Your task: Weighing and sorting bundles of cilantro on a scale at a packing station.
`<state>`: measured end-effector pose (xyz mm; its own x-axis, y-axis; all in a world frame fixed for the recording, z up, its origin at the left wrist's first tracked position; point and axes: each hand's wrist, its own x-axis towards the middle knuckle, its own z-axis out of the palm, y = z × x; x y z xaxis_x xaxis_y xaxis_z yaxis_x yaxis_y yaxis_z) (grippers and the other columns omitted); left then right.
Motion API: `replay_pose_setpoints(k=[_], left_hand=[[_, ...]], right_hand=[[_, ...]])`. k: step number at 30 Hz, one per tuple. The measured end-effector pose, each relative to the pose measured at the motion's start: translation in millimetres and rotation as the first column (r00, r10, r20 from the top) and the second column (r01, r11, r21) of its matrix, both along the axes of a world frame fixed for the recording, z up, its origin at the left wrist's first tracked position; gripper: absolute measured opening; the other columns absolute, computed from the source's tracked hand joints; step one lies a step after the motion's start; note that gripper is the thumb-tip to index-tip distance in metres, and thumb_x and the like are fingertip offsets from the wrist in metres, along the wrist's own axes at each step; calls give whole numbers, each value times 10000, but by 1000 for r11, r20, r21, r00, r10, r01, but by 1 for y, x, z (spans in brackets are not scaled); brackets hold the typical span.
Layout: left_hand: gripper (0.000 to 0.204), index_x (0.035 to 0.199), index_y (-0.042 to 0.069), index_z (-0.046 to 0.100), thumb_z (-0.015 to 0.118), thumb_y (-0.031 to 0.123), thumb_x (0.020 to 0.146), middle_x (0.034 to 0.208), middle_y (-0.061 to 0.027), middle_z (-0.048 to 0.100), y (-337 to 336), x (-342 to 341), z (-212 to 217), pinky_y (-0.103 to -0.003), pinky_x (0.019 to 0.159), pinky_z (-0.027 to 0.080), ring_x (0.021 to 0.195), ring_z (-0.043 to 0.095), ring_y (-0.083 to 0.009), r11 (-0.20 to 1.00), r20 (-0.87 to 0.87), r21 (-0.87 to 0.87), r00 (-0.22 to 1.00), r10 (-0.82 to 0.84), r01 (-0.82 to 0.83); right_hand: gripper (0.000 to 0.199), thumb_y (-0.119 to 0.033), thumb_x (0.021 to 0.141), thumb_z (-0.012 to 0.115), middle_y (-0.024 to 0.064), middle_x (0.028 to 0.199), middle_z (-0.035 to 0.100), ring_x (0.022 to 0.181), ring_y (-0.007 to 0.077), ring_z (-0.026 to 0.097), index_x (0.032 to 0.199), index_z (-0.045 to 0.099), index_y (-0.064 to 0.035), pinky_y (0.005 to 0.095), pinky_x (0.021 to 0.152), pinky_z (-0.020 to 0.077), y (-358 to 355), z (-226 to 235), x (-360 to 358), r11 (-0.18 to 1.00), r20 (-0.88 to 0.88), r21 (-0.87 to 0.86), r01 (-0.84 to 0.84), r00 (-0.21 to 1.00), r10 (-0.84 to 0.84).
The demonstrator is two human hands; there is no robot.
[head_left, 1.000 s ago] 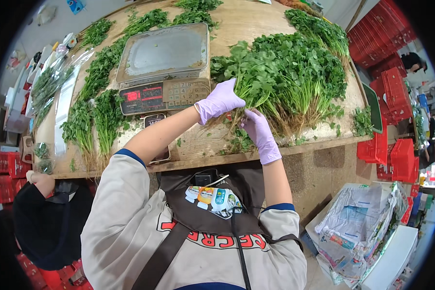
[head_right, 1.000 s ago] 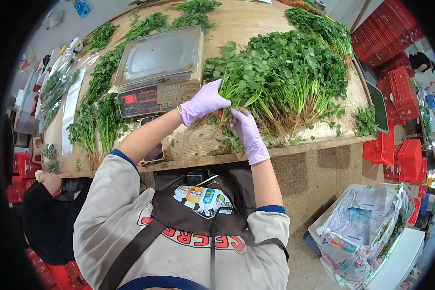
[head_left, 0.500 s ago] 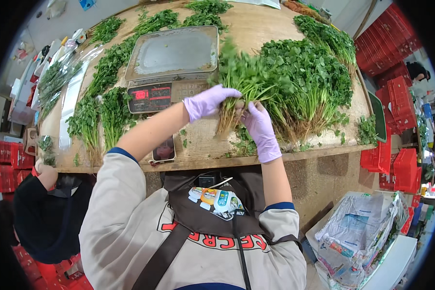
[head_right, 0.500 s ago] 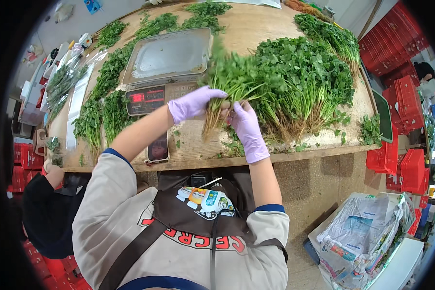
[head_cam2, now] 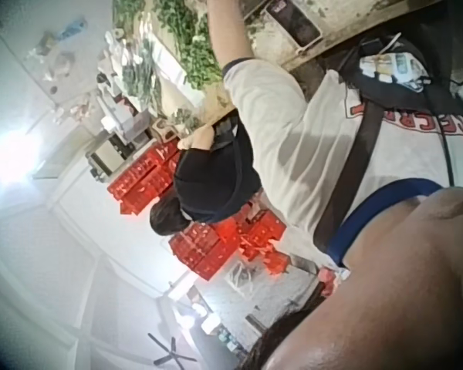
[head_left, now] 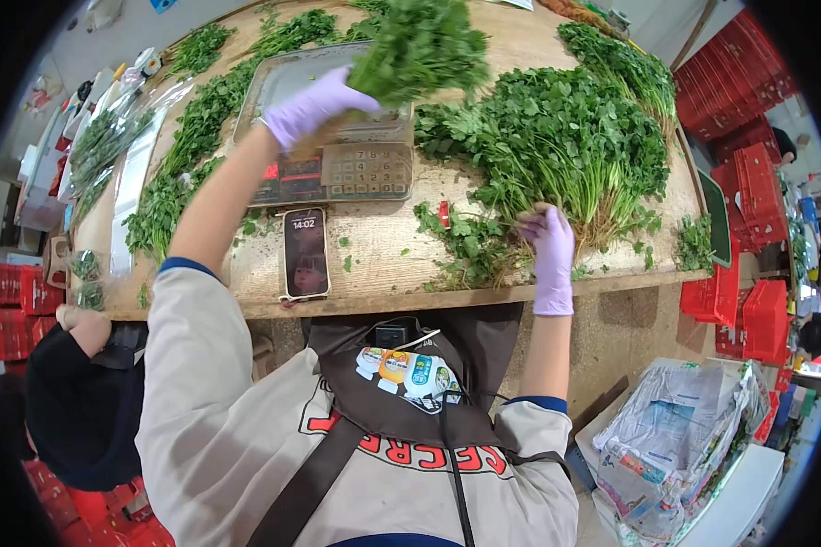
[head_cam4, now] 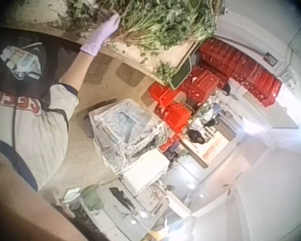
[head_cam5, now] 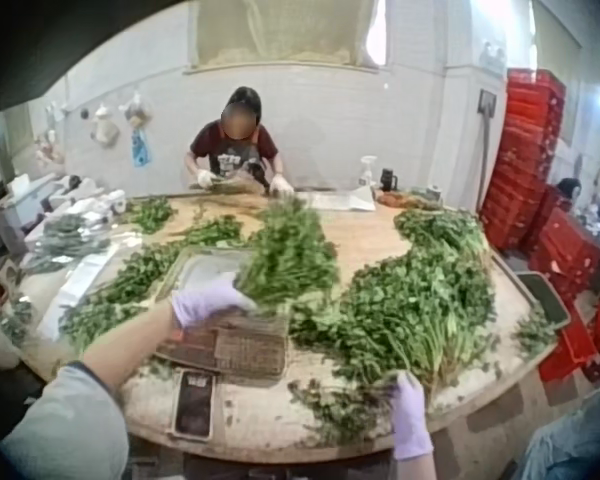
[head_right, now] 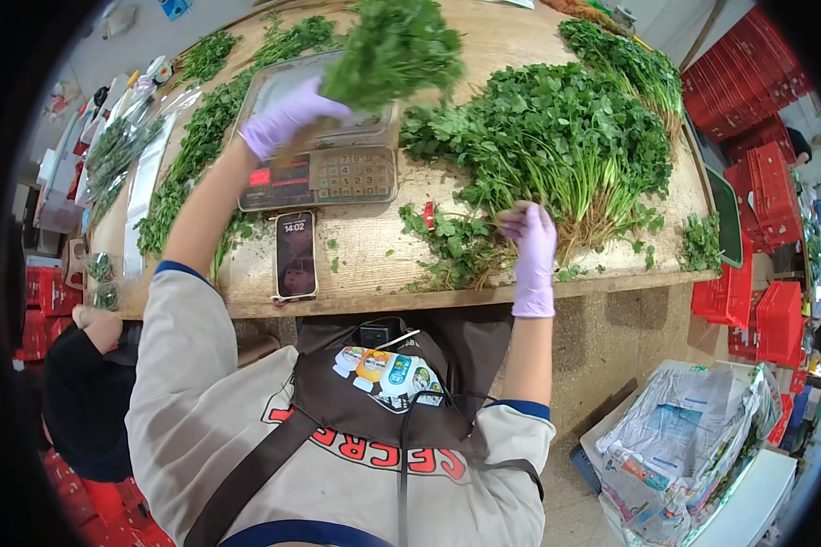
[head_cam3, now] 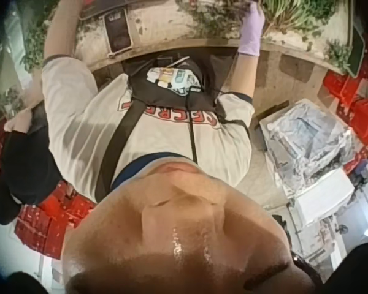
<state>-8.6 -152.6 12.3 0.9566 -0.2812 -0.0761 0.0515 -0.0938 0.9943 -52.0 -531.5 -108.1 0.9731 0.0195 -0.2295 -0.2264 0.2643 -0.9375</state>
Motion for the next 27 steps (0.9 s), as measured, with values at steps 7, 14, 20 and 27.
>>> replay_pose_setpoints(k=[7,14,20,27], left_hand=[[834,1315,-53,327,656,364,672,1196,-259,496,149,13,-45,-327,975,362,1098,493,-337,282,167,944,985,37,-170],[851,1354,-47,261,670,258,673,1209,-231,489,199,24,-26,-309,884,425,974,540,-263,314,224,913,964,141,-258],[943,1385,-18,152,655,202,618,1174,-321,480,132,34,-77,-358,933,398,1069,506,-386,448,394,843,909,-138,-297],[563,1269,84,451,569,104,719,1034,-207,590,-28,72,-31,-392,801,475,947,572,-347,543,445,825,772,-453,-157]], right_hand=[[296,-284,928,452,144,877,622,785,231,606,1046,531,-24,345,738,492,-28,-29,-3,1000,-48,30,8,999,-7],[282,-271,927,444,128,860,620,761,225,596,1049,543,-37,330,718,480,-31,-37,-2,1000,-89,4,-11,996,11],[252,-247,928,457,108,808,627,711,193,605,1003,550,-26,296,658,478,-22,-40,-1,999,-90,35,21,996,-18],[234,-228,926,454,75,792,613,700,173,600,998,553,-28,285,611,481,-18,-43,-3,999,-86,-31,23,996,-26]])
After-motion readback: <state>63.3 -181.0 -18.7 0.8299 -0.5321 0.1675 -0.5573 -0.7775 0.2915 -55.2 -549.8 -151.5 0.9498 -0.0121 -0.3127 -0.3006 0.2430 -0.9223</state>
